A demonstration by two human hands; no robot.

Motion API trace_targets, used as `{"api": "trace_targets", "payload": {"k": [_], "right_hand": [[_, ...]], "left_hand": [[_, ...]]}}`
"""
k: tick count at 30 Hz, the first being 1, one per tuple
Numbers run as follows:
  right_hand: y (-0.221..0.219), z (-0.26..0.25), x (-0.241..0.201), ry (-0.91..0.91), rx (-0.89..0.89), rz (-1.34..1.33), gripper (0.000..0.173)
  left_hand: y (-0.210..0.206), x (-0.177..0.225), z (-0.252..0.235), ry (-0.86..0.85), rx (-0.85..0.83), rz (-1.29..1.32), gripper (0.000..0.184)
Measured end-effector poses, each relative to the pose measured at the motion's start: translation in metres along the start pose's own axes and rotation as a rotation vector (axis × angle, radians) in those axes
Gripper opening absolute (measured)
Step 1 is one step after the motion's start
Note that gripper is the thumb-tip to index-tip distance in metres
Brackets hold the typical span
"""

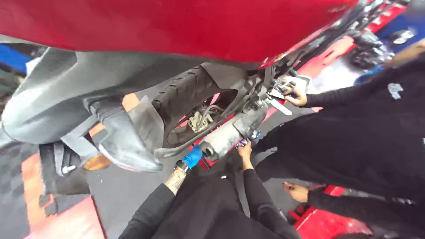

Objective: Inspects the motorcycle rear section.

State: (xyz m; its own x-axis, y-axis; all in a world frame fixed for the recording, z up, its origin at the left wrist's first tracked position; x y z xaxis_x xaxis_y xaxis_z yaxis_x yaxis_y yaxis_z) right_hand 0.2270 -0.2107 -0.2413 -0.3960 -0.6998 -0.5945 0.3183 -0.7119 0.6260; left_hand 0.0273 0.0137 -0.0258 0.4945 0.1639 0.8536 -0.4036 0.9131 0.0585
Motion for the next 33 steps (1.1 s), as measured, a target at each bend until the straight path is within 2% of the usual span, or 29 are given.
{"api": "trace_targets", "payload": {"k": [1, 3, 5, 8, 10, 12, 14, 18, 21, 24, 28, 30, 32, 33], "right_hand": [[-0.002, 0.016, 0.006, -0.098, 0.033, -0.033, 0.079], [-0.015, 0.056, 0.009, -0.186, 0.066, -0.141, 0.061], [-0.035, 0.11, -0.004, -0.109, 0.063, -0.307, 0.05], [-0.068, 0.18, -0.055, 0.031, 0.005, -0.634, 0.032], [-0.08, 0.209, -0.091, 0.031, -0.037, -0.813, 0.026], [-0.087, 0.221, -0.119, -0.01, -0.019, -0.948, 0.026], [-0.091, 0.219, -0.138, -0.032, 0.072, -1.029, 0.024], [-0.094, 0.209, -0.155, -0.022, 0.278, -1.053, 0.021], [-0.088, 0.209, -0.172, -0.035, 0.342, -1.038, 0.024], [-0.073, 0.238, -0.197, -0.182, 0.255, -0.991, 0.012], [-0.075, 0.238, -0.198, -0.154, 0.246, -0.975, 0.018], [-0.062, 0.251, -0.212, -0.214, 0.246, -0.878, 0.017], [-0.032, 0.282, -0.241, -0.435, 0.067, -0.674, 0.031], [-0.033, 0.278, -0.24, -0.457, 0.046, -0.637, 0.041]], "left_hand": [[0.008, -0.035, -0.011, -0.057, -0.1, 0.03, 0.021], [0.029, -0.077, -0.009, -0.092, -0.327, -0.023, 0.033], [0.055, -0.101, 0.009, -0.055, -0.463, -0.14, 0.039], [0.097, -0.125, 0.03, 0.002, -0.463, -0.222, 0.04], [0.118, -0.132, 0.043, 0.031, -0.451, -0.226, 0.038], [0.133, -0.137, 0.052, 0.042, -0.444, -0.214, 0.037], [0.142, -0.138, 0.055, 0.021, -0.432, -0.2, 0.037], [0.151, -0.14, 0.065, -0.027, -0.38, -0.136, 0.037], [0.16, -0.143, 0.07, -0.047, -0.358, -0.115, 0.037], [0.172, -0.148, 0.073, -0.044, -0.342, -0.102, 0.037], [0.182, -0.154, 0.076, -0.036, -0.326, -0.077, 0.037], [0.182, -0.155, 0.077, -0.046, -0.327, -0.068, 0.037], [0.181, -0.155, 0.078, -0.049, -0.335, -0.069, 0.038], [0.18, -0.155, 0.077, -0.046, -0.339, -0.07, 0.037]]}}
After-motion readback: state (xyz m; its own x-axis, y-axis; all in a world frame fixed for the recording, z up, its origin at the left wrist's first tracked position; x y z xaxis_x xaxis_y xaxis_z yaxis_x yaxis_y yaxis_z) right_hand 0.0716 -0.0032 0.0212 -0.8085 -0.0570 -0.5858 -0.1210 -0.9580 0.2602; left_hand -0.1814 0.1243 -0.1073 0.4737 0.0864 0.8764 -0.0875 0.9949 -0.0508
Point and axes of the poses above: each hand's wrist, its own z-axis away from the middle knuckle, its own y-axis out of the back of the hand, x = y × z, the point moved 4 cm from there along -z, towards the middle knuckle, and after that the axes turned 9 degrees about -y, right-handed, at the moved point
